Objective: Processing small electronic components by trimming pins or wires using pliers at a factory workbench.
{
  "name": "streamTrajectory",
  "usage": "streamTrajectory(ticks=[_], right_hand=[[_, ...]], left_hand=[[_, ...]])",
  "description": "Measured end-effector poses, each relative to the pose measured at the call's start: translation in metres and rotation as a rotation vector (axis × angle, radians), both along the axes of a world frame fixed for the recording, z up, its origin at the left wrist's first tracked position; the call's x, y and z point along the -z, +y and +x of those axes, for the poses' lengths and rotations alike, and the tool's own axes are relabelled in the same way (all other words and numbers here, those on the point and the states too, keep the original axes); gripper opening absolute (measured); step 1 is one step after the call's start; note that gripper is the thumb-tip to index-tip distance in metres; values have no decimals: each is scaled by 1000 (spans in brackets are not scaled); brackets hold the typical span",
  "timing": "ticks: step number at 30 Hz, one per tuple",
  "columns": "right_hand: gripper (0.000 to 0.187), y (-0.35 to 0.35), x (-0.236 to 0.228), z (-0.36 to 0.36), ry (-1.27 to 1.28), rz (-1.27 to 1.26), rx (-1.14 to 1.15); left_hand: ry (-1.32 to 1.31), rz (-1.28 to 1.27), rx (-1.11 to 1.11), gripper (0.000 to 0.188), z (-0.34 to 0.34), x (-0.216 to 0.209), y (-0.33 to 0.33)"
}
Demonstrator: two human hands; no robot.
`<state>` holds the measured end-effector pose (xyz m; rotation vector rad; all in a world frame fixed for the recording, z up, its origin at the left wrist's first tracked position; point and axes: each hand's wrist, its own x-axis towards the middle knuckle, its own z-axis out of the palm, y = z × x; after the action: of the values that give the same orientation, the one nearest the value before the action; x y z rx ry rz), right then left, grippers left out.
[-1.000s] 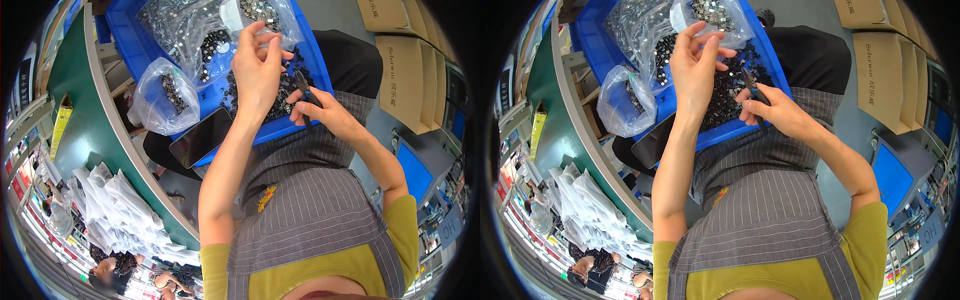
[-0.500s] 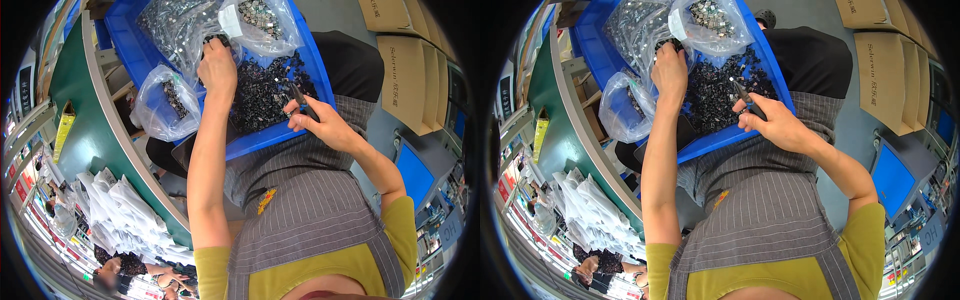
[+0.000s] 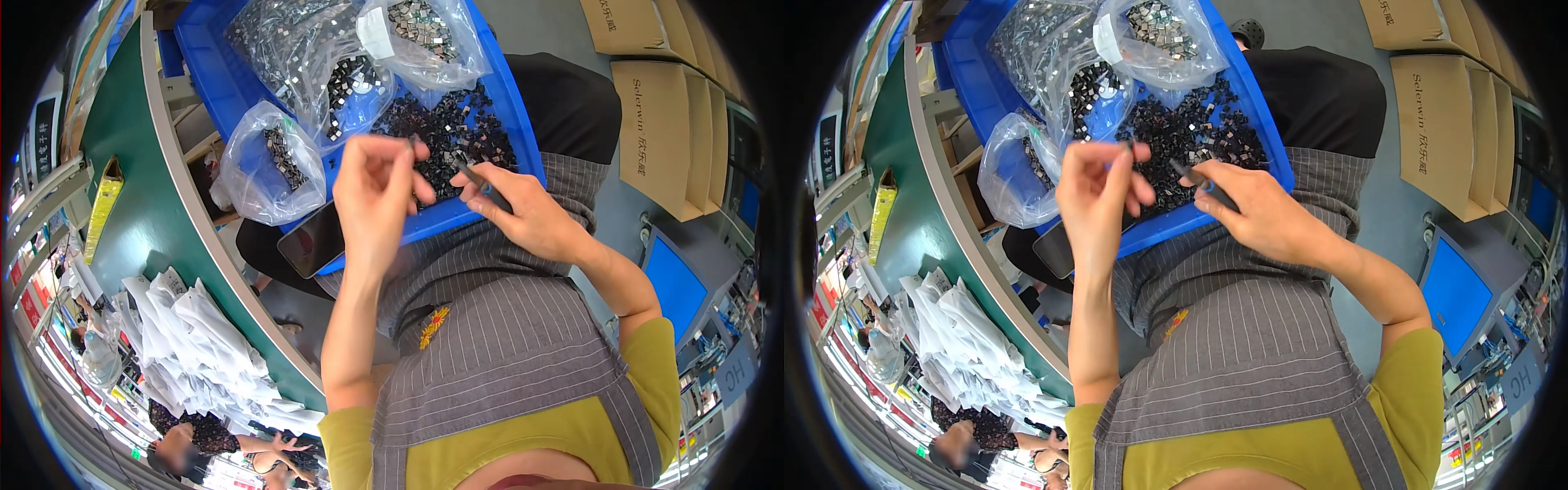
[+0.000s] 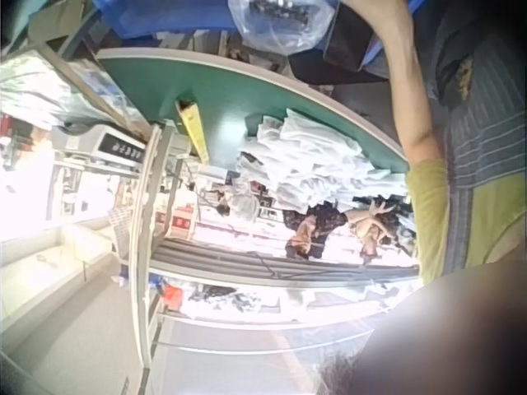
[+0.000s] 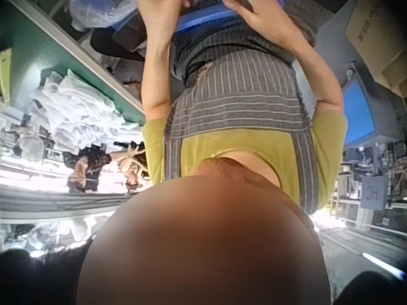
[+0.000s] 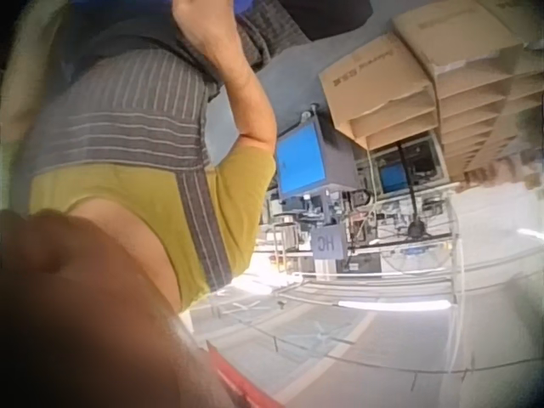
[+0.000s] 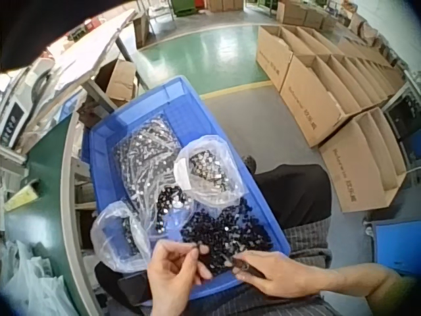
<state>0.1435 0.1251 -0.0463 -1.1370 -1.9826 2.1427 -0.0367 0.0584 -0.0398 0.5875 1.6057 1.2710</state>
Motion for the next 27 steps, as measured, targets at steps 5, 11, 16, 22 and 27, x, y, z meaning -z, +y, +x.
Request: streamTrajectory(ticks=[5,11,16,22,27], right_hand=[[34,-13,-13,-6,130,469,-124],[37,-23,-31,-11,152,563,-157],[39,-28,-37,-16,161,472,-133],[47,-23,-43,-18,110,444,-206],[47,-22,-45,-19,117,414,-210]], left_hand=[[-104,105,2,14,12,-42,-38],[48,139,15,19,20,-50,-57],[81,119,48,18,21,-53,-61],[79,112,53,18,18,-53,-62],[93,141,37,18,20,-50,-60]])
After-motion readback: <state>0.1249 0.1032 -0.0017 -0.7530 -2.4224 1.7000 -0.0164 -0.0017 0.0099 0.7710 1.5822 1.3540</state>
